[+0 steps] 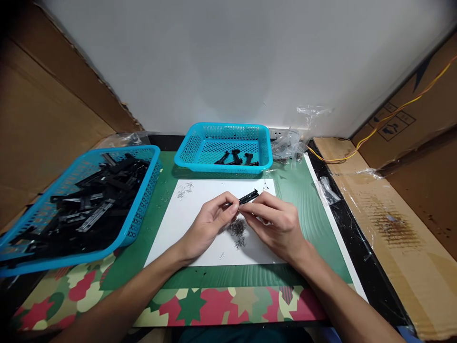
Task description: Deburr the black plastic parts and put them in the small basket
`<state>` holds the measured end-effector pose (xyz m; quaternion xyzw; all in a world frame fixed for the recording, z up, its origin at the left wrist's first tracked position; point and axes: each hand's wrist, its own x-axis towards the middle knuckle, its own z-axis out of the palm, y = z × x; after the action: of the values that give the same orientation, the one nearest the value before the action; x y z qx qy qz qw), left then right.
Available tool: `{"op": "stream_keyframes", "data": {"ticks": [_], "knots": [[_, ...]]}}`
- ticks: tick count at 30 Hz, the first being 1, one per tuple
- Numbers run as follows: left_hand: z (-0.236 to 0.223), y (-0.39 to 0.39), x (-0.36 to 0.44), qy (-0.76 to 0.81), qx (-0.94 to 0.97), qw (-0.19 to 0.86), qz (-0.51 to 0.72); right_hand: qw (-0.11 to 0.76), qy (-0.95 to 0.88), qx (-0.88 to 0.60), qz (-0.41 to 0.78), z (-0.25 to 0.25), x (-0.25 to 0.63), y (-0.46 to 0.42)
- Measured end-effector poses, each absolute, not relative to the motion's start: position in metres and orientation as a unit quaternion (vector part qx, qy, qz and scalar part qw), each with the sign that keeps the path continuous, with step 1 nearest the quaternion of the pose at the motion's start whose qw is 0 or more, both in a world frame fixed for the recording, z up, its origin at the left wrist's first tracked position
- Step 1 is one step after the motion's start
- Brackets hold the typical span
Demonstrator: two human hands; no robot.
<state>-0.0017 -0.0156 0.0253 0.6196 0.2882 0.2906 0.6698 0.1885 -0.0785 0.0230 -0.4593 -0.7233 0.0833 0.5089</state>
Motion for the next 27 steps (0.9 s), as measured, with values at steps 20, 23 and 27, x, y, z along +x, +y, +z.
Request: {"op": "stream_keyframes", "data": {"ticks": [20, 23, 27], "knots": [[0.015, -0.017, -0.003, 0.286, 0.619, 0.657, 0.321, 0.475, -0.757, -0.443, 0.076, 0.022, 0.184, -0.079], [0.016, -0.018, -0.002, 0.293, 0.635, 0.629, 0.340, 0.481, -0.751, -0.449, 0.058, 0.023, 0.182, -0.081], [0.018, -0.020, -0.002, 0.298, 0.661, 0.596, 0.346, 0.511, -0.706, -0.479, 0.104, 0.026, 0.179, -0.082]]}}
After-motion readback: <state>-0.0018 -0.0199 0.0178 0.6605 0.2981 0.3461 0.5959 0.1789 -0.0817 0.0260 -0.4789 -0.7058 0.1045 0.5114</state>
